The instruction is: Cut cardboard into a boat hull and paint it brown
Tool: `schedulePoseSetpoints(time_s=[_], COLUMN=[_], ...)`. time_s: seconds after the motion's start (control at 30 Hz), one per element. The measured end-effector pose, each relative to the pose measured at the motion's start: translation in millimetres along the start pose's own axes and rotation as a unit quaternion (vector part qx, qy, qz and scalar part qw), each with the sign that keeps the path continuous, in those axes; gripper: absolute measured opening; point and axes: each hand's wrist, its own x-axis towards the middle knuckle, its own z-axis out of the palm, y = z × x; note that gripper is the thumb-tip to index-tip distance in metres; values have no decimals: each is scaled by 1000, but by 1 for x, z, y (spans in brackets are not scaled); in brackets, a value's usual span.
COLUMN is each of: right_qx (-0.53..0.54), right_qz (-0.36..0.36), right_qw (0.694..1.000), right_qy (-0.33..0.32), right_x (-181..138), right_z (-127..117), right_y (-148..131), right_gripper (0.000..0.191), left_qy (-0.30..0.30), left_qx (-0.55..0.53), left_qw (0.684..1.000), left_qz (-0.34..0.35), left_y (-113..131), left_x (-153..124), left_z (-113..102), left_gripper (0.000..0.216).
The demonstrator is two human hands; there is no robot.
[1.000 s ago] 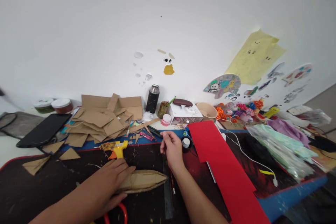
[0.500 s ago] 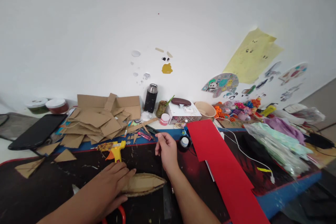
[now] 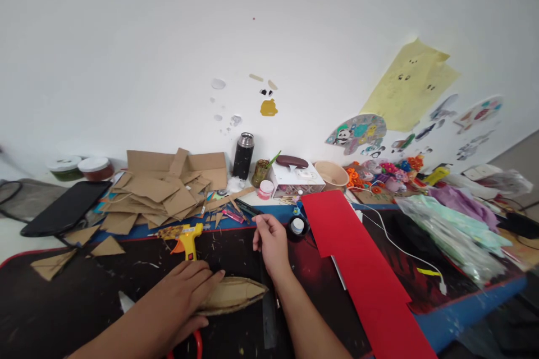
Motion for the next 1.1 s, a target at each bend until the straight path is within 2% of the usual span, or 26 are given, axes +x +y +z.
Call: schedulePoseSetpoints(time_s=[0.17, 0.5, 0.7, 0.83, 0.97, 1.1], right_qx=[-8, -16, -18, -23, -93, -139], right_qz=[-7, -6, -2, -4, -42, -83], right_qw=[1000, 1000, 999, 999, 995, 985], right_qy=[-15, -24, -33, -38, -10, 62], right_x=[-4, -9, -11, -13, -18, -16], right_z=[5, 9, 14, 13, -7, -56], right_y=[0, 1, 3, -5, -27, -56], right_gripper=[43, 40, 42, 43, 44, 43], left_qy=[-9, 33, 11, -9, 15, 41], left_qx=[10, -2, 1, -8, -21, -40], left_qw=[1000, 999, 999, 999, 999, 998], left_qz=[-13, -19, -34, -38, -34, -12], left_y=[2, 4, 8, 10, 5, -3], left_x=[5, 4, 7, 9, 8, 4], left_z=[4, 3, -1, -8, -7, -1], left_gripper=[80, 77, 77, 75, 76, 68])
